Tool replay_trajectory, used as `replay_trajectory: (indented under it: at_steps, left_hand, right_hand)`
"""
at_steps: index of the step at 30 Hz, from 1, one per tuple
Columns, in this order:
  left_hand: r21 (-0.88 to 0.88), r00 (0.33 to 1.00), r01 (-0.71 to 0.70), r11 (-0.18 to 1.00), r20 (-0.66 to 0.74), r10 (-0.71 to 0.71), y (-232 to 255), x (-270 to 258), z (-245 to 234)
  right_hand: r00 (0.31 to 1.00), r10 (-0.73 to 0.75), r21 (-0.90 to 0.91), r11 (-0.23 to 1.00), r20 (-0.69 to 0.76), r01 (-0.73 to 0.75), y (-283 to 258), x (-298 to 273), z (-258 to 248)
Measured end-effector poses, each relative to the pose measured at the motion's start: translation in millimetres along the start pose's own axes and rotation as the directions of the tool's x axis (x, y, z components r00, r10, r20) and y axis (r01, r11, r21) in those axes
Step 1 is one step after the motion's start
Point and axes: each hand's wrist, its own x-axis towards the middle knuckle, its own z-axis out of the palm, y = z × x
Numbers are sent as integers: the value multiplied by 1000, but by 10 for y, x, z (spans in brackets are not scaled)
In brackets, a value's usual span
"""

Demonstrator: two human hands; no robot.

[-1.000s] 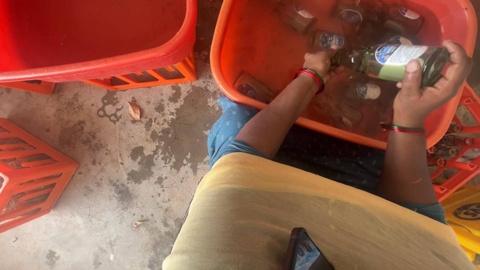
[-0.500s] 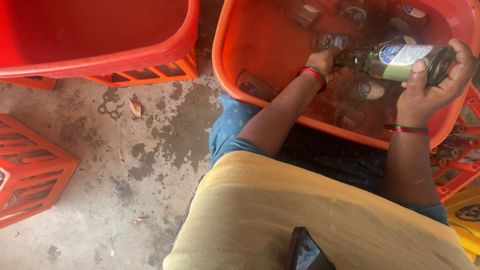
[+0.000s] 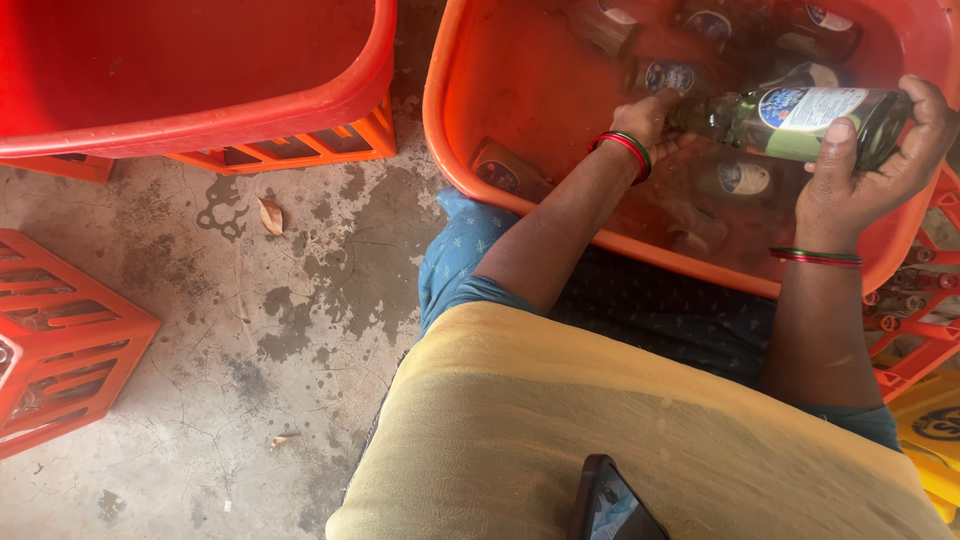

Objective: The person washes glass bottles by hand in a red plastic tub filled with water. They repeatedly pick up bottles, rinse them, and place them back into the tub. Another person is visible in the background performing a similar task.

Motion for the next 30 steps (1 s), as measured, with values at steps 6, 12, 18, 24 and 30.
replay_trajectory:
  at_steps: [6,12,18,24,30]
  left_hand:
    - [23,999,-1,1000,37,0,-3,-21,6]
    - [27,1000,21,999,9,-21,28,-79,20]
    - [-1,1000,10,1000,20,-10,46,-89,12]
    - [-34,1000,25,999,18,-24,28,1,-7]
    - [-47,999,34,998,-28,-36,17,61,-29]
  right_hand:
    - [1000,13,-16,1000,-22,-13,19,-14,2]
    - [1000,10,-43,999,-28,-11,60,-12,4]
    - [999,20,-7,1000,-34,-21,54,-14,39]
    - [1000,-11,3,1000,-2,11,67,-9,34]
    - [1000,20,22,1000,-9,-19,90,-14,32]
